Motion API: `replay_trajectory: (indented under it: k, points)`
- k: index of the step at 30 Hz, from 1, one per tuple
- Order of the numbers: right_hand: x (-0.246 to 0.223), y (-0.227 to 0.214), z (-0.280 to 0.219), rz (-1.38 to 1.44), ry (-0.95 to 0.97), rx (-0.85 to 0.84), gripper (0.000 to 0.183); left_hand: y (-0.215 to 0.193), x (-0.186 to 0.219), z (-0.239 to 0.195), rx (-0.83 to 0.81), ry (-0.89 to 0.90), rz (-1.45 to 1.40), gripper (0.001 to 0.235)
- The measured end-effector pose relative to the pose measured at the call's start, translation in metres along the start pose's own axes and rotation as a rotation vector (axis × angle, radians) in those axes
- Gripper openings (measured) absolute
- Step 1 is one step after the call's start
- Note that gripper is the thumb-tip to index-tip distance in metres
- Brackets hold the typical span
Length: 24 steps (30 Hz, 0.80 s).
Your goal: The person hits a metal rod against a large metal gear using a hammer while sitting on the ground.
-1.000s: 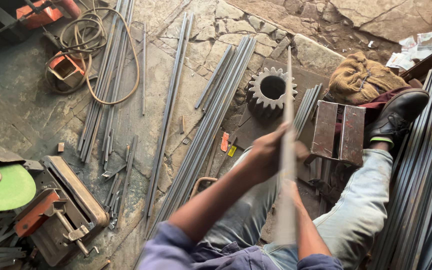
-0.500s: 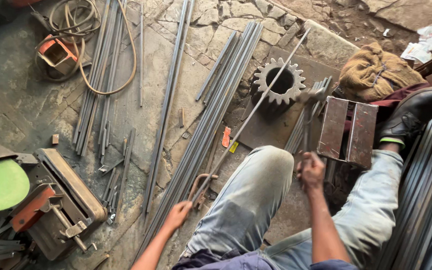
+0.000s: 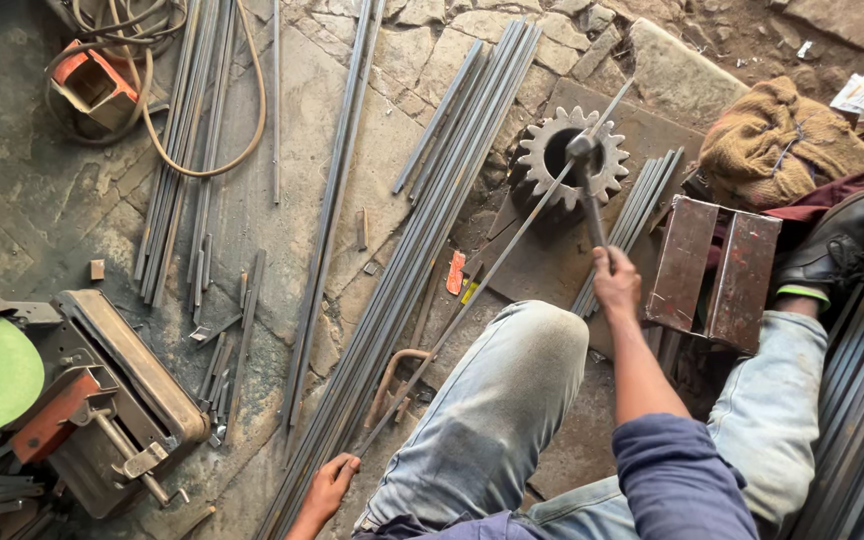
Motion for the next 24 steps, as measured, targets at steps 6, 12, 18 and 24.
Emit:
replay_trajectory:
  k: [6, 12, 18, 24]
  points:
    - [0.028, -0.004, -0.029, -0.071, 0.008, 0.101, 0.048, -0.003, 0.003, 0.012, 0.052, 0.029, 0.003, 0.035]
    - [0.047, -0.009, -0.035, -0.208, 0.114, 0.042, 0.048, 0.041, 0.143, 0.111, -0.06, 0.168, -0.141, 0.04]
    - [0.029, -0.021, -0.039, -0.224, 0.29, -0.017, 0.047, 0.04, 0.379, 0.117, -0.462, 0.245, -0.289, 0.037]
    - [0.043, -0.014, -0.033, -0.19, 0.33, -0.026, 0.047, 0.06, 0.555, 0.084, -0.709, 0.414, -0.699, 0.036]
Point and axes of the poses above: each hand's wrist, its own z-axis towards the middle knuckle, its own y-axis out of the palm, x = y × z, the point moved 8 cm from there along z, towards the middle knuckle, and after that the axes turned 9 degrees about z, right-handed, at the moved point
